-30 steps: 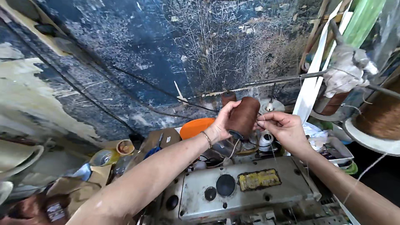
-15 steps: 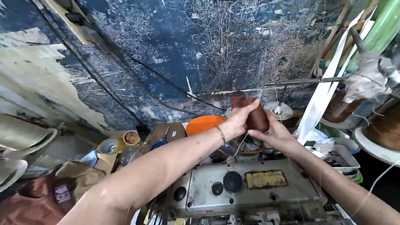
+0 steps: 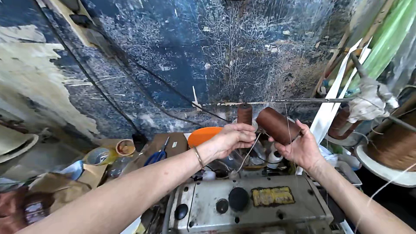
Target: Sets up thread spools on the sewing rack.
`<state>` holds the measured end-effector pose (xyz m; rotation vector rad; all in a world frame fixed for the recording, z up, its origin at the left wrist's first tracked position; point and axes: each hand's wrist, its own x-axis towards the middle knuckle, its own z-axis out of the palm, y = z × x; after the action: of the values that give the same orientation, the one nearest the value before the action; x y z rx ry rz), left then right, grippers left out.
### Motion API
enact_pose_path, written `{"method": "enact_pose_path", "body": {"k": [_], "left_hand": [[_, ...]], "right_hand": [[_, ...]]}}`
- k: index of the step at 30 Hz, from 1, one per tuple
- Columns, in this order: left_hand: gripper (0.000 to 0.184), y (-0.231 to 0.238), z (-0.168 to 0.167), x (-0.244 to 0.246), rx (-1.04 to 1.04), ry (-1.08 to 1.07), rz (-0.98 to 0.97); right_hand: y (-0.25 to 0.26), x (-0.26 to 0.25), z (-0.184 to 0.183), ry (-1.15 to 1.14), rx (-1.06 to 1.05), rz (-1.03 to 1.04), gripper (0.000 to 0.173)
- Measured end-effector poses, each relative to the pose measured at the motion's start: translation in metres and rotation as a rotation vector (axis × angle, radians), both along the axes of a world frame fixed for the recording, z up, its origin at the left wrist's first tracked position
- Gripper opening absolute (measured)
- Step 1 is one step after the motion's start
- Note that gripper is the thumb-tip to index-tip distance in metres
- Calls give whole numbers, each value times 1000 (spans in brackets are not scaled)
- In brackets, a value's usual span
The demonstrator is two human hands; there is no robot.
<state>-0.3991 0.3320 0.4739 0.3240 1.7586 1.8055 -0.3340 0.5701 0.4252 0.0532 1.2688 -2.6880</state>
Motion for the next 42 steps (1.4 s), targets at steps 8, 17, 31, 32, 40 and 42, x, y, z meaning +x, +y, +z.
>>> {"method": "enact_pose_path", "body": {"k": [8, 17, 31, 32, 40, 42], "left_hand": [[31, 24, -3, 17, 113, -78, -80], [46, 24, -15, 14, 159, 43, 118], [31, -17, -1, 12, -22, 550, 97], [29, -18, -6, 11, -38, 764, 93], [26, -2, -2, -1, 14, 1439, 39], [22, 2, -2, -6, 37, 1433, 56]], "right_hand": [[-5, 4, 7, -96, 91, -63, 67], [-11, 10, 8, 85, 458, -4, 71], [-11, 3, 2, 73, -35, 156, 64], [-11, 2, 2, 87, -22, 178, 64], [-13, 5, 7, 64, 45, 186, 66], [-12, 6, 7, 73, 55, 200, 66]]}}
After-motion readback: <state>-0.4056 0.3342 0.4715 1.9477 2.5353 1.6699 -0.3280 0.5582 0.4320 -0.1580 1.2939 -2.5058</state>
